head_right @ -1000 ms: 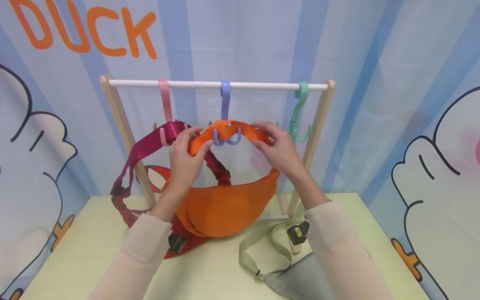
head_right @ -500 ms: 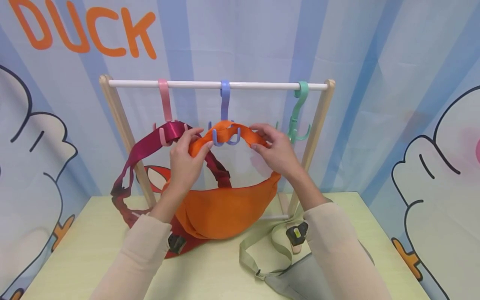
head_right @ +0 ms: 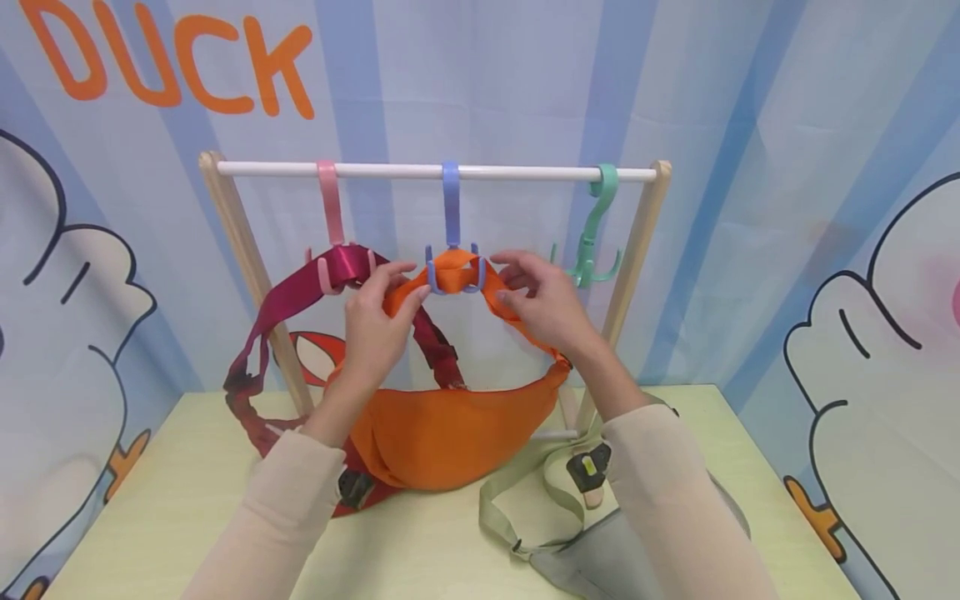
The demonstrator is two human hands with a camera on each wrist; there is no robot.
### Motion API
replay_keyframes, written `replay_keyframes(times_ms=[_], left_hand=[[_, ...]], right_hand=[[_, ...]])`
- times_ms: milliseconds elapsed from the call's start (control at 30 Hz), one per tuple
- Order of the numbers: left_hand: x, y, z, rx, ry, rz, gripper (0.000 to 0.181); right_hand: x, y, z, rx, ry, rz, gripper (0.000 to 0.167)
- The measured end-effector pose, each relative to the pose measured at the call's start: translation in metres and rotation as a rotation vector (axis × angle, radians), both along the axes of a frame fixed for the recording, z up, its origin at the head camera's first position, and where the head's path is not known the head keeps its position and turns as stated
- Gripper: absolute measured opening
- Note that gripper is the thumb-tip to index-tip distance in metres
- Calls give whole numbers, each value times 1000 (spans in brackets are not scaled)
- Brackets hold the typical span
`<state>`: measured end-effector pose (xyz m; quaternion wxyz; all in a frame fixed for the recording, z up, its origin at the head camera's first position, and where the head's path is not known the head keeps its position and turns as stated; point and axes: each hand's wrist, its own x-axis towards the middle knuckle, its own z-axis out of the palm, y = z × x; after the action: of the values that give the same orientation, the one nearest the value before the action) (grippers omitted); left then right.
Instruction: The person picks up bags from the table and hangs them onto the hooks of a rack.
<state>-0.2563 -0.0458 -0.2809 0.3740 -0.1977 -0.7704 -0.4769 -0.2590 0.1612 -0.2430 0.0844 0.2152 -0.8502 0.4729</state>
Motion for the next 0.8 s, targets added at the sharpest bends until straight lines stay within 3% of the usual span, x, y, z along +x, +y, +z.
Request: replay_keyframes(times_ms=[367, 800], left_hand=[[0, 0, -2, -19, 10, 0, 27], [2, 0, -5, -30, 36, -22, 26]], right_hand=[[-1, -1, -3, 16, -16, 15, 37], [-4, -1, -11, -43, -10, 45, 35]])
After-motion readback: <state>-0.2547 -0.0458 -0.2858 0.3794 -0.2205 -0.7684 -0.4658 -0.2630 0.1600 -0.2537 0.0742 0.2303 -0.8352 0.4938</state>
